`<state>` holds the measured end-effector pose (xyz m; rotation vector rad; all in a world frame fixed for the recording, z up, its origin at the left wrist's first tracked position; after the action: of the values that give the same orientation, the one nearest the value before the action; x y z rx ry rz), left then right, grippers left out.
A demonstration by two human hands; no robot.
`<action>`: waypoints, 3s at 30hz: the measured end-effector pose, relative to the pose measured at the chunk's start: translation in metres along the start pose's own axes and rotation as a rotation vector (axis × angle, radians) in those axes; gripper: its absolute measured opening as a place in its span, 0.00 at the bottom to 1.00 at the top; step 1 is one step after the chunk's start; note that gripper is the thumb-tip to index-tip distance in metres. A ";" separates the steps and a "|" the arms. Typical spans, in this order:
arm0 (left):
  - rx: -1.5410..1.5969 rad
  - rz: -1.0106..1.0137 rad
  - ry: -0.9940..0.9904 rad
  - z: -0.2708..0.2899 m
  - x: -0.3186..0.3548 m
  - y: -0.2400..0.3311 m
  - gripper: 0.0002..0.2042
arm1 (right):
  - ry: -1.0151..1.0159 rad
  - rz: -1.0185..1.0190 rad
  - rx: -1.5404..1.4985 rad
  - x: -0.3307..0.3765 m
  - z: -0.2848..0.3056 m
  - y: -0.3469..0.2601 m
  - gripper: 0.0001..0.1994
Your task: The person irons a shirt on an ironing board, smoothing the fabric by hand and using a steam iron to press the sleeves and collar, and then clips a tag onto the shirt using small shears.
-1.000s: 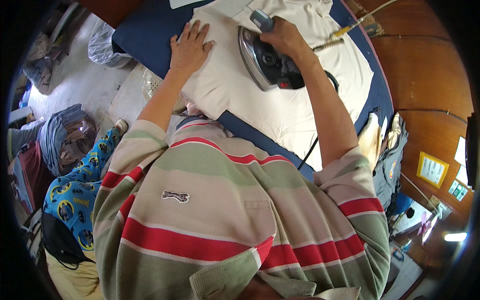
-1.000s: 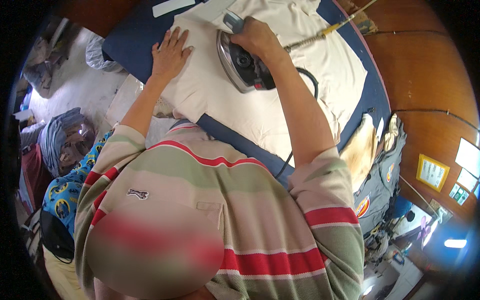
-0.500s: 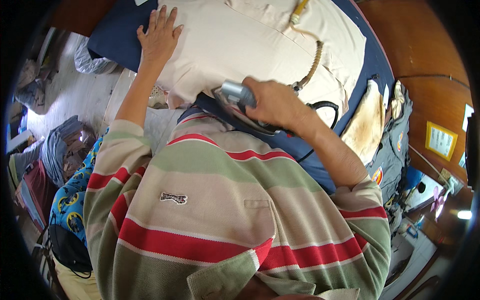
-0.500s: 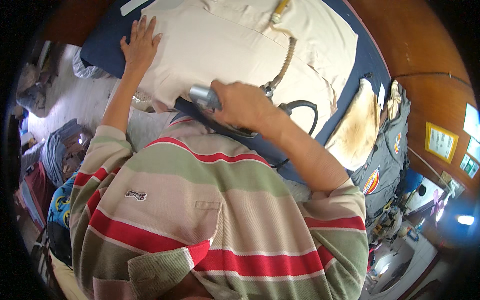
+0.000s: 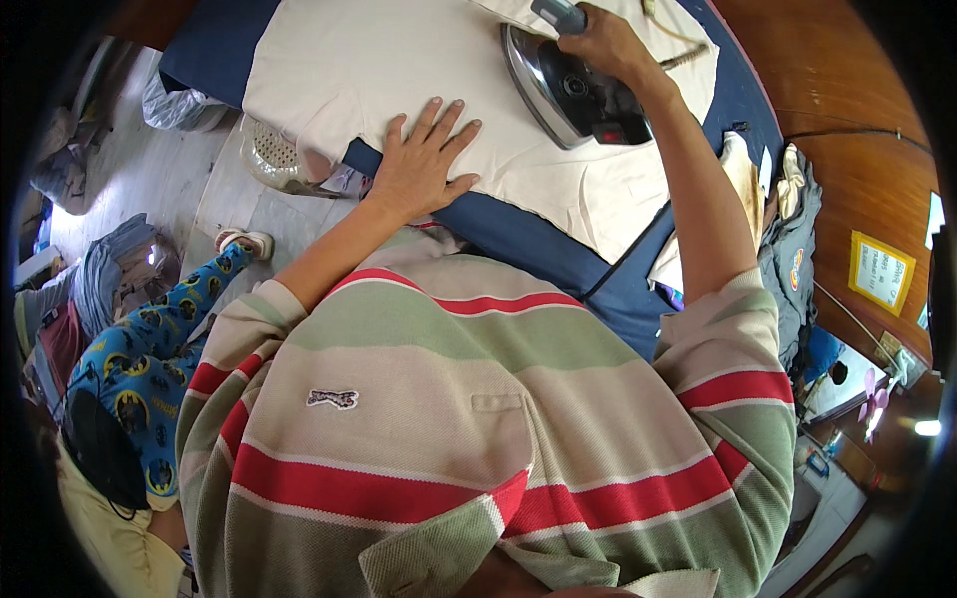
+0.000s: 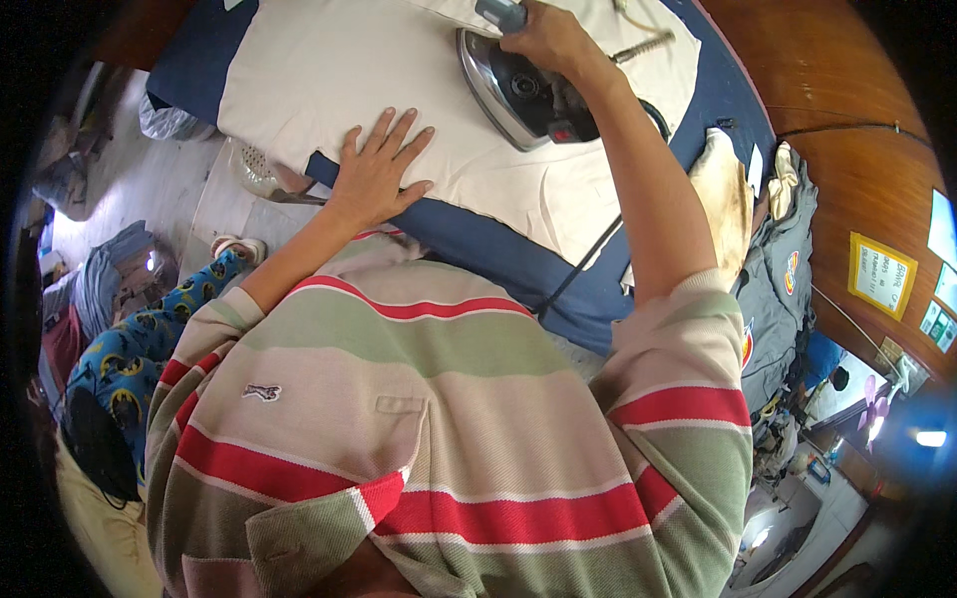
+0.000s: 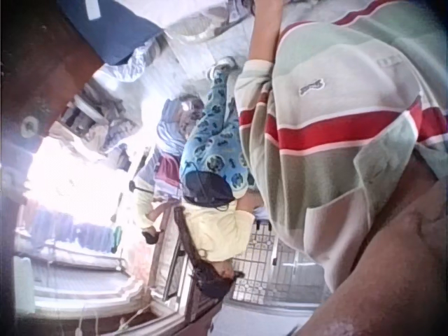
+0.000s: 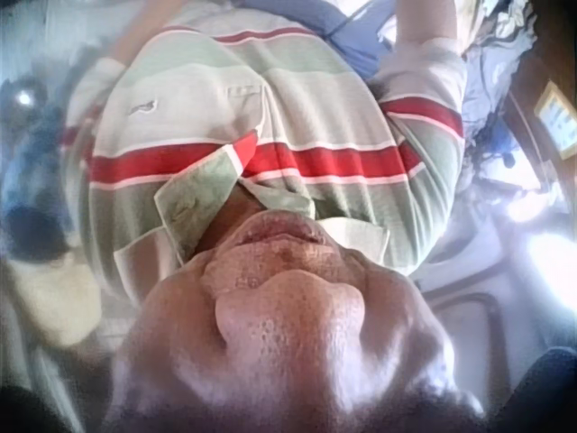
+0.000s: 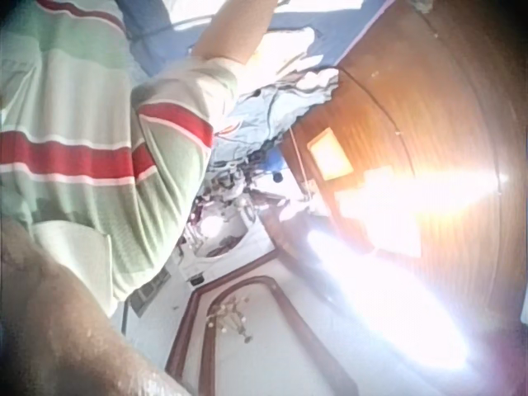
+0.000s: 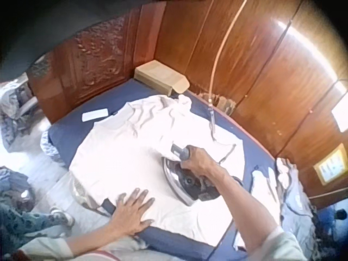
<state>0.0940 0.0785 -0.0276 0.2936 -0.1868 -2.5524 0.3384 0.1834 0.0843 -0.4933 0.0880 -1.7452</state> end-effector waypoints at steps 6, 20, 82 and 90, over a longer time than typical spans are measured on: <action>-0.006 0.063 0.034 -0.003 0.016 0.006 0.32 | -0.070 0.189 -0.088 0.018 -0.021 -0.023 0.22; -0.049 0.247 0.275 0.028 0.084 -0.098 0.08 | -0.291 0.408 0.076 0.091 -0.052 -0.102 0.19; 0.362 -0.822 -0.039 -0.058 -0.044 0.204 0.27 | -0.202 0.362 0.029 0.121 -0.053 -0.049 0.16; 0.374 -0.871 0.068 -0.068 -0.038 0.207 0.20 | -0.283 0.344 0.074 0.139 -0.041 -0.021 0.16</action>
<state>0.2483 -0.0786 -0.0466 0.7335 -0.6288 -3.3429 0.2836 0.0481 0.0928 -0.6269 -0.0884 -1.3252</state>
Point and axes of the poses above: each hand's wrist, its own x-axis away from the middle knuckle, its own z-axis out of the back of the hand, y = z × x, the point moved 2 cm from there along -x, towards the middle knuckle, and after that the axes turned 11 degrees about -z, right-handed, at the moved point
